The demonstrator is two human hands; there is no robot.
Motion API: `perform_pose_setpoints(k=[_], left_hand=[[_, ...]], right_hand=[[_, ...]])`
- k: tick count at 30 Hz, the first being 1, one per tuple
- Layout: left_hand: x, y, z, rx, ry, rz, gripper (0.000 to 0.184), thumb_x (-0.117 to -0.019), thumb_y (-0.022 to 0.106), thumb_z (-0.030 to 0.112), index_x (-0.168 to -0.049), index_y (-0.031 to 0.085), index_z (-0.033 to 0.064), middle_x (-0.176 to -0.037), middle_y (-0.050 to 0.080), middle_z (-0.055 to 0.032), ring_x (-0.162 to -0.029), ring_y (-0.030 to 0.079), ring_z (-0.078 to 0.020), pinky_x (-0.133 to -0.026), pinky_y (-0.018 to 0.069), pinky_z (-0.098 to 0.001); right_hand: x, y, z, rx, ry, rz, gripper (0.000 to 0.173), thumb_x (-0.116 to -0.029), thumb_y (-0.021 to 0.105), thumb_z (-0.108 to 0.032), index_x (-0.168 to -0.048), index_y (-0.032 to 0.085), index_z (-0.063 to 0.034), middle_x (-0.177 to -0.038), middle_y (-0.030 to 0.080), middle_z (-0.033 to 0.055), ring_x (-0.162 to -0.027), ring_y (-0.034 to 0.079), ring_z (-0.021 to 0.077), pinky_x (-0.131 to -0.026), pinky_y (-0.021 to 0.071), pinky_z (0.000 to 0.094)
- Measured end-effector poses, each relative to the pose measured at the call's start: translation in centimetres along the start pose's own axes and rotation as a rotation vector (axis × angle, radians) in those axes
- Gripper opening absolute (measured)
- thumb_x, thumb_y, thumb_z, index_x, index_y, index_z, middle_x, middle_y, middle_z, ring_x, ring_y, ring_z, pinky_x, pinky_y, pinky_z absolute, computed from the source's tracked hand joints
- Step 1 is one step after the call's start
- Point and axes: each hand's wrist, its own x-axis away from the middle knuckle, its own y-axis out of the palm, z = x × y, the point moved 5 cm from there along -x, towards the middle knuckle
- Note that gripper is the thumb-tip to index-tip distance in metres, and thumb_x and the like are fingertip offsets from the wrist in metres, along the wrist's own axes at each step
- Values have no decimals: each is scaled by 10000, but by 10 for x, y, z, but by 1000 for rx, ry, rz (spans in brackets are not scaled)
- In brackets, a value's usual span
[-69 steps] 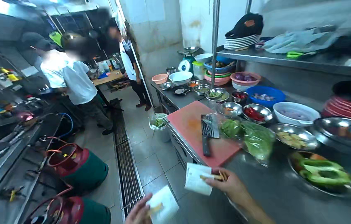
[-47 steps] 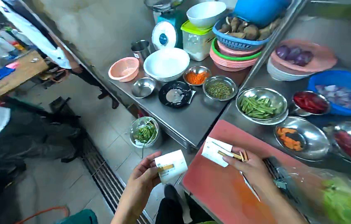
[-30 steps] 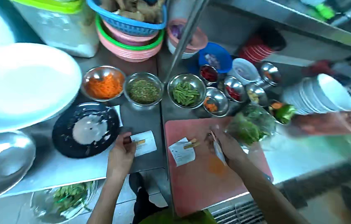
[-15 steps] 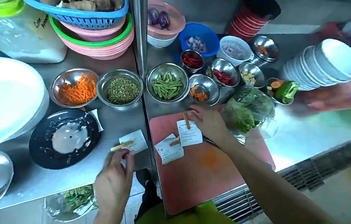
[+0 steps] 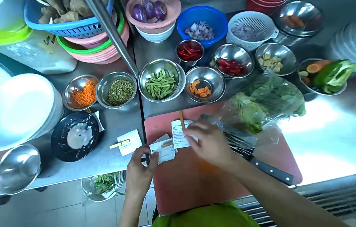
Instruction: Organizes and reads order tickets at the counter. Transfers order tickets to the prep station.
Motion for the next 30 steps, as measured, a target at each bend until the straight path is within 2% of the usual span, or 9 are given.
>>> perform_pose_setpoints(k=[3,6,9,13,16,19,23,26,30], left_hand=[[9,5,-6,230,-79,-23,186,-922,578,229,-968,622,54,-816,652,-4,-767,657,-88,-714,562,-288],[18,4,-18,467,-153,43,214,-907,499,150,-1028,620,22,-874,674,-23,-831,683,-109,-783,591,-316],[20,0,-25,687,-193,145,222,-892,434,112,-1012,603,35,-857,696,-28,-782,704,-120,-724,618,-333],[18,-23,-34,840,-111,351,189,-895,395,93,-961,572,98,-817,680,5,-752,691,-96,-696,613,-311],[6,-44,-34,896,-66,455,199,-955,368,109,-1046,543,133,-916,684,27,-863,692,-92,-782,607,-329],[-10,-58,-33,894,-93,494,216,-1021,350,116,-1151,522,115,-1040,668,-1,-975,678,-129,-890,583,-381],[-48,-65,-29,790,-169,546,120,-1033,441,83,-1130,510,70,-1019,627,-26,-926,660,-131,-854,584,-379],[-86,-65,-42,575,-181,511,189,-1017,533,107,-1162,513,-13,-1012,601,-86,-895,650,-150,-819,584,-388],[-113,-72,-34,94,-210,414,387,-1000,635,185,-1279,560,-72,-1173,648,-240,-1051,653,-317,-938,521,-507]], right_hand=[[13,29,-34,7,-190,-124,139,-962,645,-216,-1004,761,-151,-1130,705,28,-1070,653,218,-866,560,405],[30,47,-50,-45,-232,-131,167,-1001,573,-186,-952,728,-146,-1155,694,44,-1134,634,221,-929,536,389],[44,56,-55,-46,-265,-121,177,-1009,555,-180,-987,728,-151,-1242,684,66,-1218,614,237,-1019,503,426],[41,64,-58,43,-297,-253,184,-986,568,-108,-1074,729,-113,-1412,610,108,-1421,481,298,-1193,307,626],[19,57,-47,30,-294,-196,173,-938,630,-79,-1067,741,-110,-1304,676,92,-1344,558,309,-1173,329,646],[-9,51,-27,-38,-319,-231,216,-904,658,-62,-1091,750,-118,-1166,710,86,-1205,633,309,-1127,397,624],[-27,54,-15,26,-400,-421,143,-897,728,-152,-1030,762,-113,-1047,724,66,-1101,666,288,-1122,400,598],[-29,58,-16,109,-403,-458,106,-904,723,-152,-996,762,-117,-1015,719,59,-1087,663,288,-1136,365,615],[-33,62,-23,147,-386,-406,93,-877,741,-121,-965,769,-123,-916,719,42,-1010,682,277,-1132,361,631]])
